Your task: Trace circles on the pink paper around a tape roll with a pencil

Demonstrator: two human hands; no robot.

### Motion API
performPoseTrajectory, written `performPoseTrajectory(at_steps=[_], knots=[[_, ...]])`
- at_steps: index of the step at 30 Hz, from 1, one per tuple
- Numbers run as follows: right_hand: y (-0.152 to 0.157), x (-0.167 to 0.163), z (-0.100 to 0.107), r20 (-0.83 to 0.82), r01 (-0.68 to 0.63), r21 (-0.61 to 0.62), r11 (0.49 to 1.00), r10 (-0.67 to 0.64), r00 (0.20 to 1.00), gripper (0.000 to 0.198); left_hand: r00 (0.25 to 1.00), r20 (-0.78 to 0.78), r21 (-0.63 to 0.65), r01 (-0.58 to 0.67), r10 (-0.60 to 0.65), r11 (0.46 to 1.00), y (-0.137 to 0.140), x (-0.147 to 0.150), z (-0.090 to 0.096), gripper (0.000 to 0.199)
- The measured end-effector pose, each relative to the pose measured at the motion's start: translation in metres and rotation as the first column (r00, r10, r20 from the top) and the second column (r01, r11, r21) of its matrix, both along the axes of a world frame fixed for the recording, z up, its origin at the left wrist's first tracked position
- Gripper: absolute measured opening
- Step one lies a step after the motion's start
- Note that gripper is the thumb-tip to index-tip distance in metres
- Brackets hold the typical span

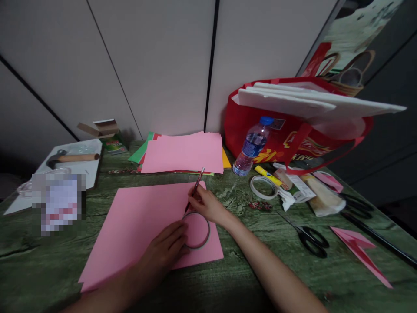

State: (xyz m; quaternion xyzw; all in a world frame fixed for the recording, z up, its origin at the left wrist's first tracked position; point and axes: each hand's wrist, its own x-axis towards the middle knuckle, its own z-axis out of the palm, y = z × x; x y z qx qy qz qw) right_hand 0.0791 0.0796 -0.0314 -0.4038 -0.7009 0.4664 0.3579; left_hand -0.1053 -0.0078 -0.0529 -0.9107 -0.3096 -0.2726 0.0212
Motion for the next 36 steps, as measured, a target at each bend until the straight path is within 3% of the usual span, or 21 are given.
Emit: performPoseTrajectory(at_steps=[15,23,36], knots=[[0.004,0.004,0.001,0.139,0.032,0.141,0.990,-0.052,0.989,0.004,0.994,-0.113,-0.034,0.001,-0.005,0.999,-0.001,0.000,0.007,0.017],[0.007,0.018,0.007,0.181,0.060,0.057,0.997,-0.070,0.981,0.005,0.990,-0.144,-0.032,-0.002,-0.003,0.999,-0.001,0.000,0.008,0.016],[-0.001,0.031,0.021,0.348,0.082,0.115,0.990,-0.117,0.930,0.004,0.991,-0.132,-0.105,0.006,-0.020,0.994,-0.001,-0.001,0.013,0.011]])
